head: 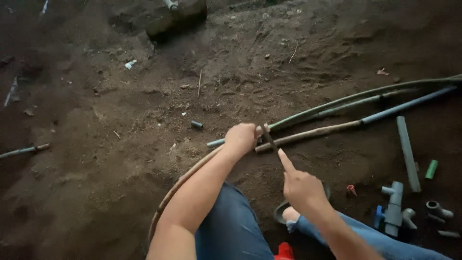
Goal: Cutting a PVC pipe using a handheld hacksaw blade while sitting on the ground.
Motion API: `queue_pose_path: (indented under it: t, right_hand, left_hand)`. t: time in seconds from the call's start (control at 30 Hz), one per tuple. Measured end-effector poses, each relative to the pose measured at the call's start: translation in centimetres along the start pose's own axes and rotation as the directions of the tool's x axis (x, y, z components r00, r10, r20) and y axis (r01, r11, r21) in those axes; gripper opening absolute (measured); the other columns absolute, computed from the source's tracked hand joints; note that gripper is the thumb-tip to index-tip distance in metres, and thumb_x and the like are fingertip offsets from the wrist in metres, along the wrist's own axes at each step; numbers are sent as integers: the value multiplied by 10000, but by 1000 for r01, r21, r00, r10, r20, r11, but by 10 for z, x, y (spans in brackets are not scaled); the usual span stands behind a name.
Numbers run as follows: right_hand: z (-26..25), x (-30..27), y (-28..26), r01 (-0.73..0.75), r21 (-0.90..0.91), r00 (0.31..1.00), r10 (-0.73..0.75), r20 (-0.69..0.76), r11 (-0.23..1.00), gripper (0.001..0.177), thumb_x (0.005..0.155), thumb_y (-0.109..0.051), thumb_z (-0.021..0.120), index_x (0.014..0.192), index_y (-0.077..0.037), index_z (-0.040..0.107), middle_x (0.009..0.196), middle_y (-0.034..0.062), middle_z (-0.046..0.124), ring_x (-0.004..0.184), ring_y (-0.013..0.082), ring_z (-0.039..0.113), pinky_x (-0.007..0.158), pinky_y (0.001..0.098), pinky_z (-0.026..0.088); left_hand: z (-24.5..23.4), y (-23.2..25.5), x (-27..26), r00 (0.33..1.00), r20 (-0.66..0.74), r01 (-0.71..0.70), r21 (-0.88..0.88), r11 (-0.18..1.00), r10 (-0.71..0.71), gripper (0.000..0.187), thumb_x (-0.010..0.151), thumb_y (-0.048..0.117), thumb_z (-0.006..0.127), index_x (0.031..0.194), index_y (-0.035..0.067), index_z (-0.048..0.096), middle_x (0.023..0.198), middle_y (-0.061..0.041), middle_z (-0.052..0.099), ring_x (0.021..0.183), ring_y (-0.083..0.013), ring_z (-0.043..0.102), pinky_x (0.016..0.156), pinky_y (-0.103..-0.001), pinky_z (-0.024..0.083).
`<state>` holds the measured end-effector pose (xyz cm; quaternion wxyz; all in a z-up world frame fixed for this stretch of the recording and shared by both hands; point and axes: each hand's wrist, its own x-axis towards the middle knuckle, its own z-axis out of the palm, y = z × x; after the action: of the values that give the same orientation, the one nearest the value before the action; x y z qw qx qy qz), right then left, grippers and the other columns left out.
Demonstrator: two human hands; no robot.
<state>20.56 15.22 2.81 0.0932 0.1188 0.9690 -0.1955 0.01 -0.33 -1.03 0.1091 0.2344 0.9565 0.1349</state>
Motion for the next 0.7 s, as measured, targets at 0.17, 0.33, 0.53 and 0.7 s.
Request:
queue_pose_path:
  t: [0.17,0.33,0.53,0.7]
  right_hand:
    - [17,32,24,262,-394,940,-325,-101,881,687,1057,-89,435,1723,-92,267,770,96,751,434,183,633,389,350,508]
    - [10,26,4,135,-108,956,-158,-246,985,731,955,-189,566,1670,-193,412,626,121,737,451,315,665,454,451,503]
    - [26,32,28,352,-510,897,-438,-55,785,657,1036,-50,445,1685,-46,337,726,101,725,412,164,624,364,333,515]
    - [17,45,14,274,-403,941,-329,-73,873,683,1072,-118,404,1736,-129,249,634,33,690,417,140,602,397,297,509]
  left_hand:
    - [-1,27,-8,993,116,4,-42,999,1,236,956,249,679,1084,80,784,963,-188,797,980,-420,795,826,-535,652]
    - [-12,21,-3,991,132,-20,-10,1000,21,278,949,260,649,1113,81,786,995,-200,800,1018,-425,789,859,-556,641]
    - [-3,23,-8,995,99,-5,-14,1000,6,223,942,243,681,1039,79,795,959,-190,802,989,-407,798,848,-526,651]
    - [-11,24,-5,990,140,20,-55,998,-12,216,947,250,693,1072,126,817,1001,-186,813,1045,-422,786,896,-557,637]
